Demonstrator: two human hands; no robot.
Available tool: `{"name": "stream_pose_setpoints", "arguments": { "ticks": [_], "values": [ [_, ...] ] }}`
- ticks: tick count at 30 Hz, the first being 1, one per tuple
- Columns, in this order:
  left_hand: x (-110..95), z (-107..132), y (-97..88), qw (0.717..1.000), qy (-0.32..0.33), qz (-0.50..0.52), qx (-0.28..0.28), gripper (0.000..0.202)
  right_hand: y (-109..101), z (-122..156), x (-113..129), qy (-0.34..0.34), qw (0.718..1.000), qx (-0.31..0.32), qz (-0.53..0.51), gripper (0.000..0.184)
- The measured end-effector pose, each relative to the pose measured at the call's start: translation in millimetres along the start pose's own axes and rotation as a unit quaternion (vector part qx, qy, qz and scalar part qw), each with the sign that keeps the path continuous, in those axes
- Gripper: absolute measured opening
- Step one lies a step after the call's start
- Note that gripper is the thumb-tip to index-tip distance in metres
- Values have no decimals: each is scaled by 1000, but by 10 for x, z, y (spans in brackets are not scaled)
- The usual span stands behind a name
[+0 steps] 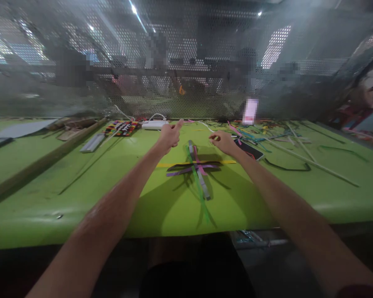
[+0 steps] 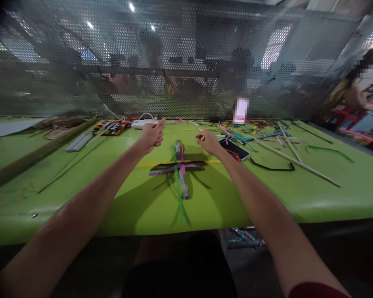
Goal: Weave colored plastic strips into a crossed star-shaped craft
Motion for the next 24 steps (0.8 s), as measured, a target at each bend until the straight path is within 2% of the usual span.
{"name": "stream_pose_setpoints", "arguments": {
  "ticks": [4, 10, 18, 24],
  "values": [
    [0, -7, -5, 999, 21, 36, 30, 63, 6, -7, 4, -3, 1000, 7, 1, 14],
    [63, 3, -30, 996, 39, -1, 80, 51, -3, -3, -11, 5, 1000, 4, 3, 13],
    [177, -20, -7, 995, 33, -27, 93, 37, -10, 10, 7, 3, 1000, 12, -3, 16],
    [169, -23, -17, 994, 22, 3, 103, 53, -17, 7, 15, 2, 1000, 9, -16, 14]
  ]
}}
Point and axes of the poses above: each hand's wrist, its own z-axis away from the middle knuckle, its own y-axis out of the palm, x = y × z, the point moved 3 cm from there along -z, towards the middle knuckle, and after that the axes turned 9 degrees about x, right-handed, at the moved point
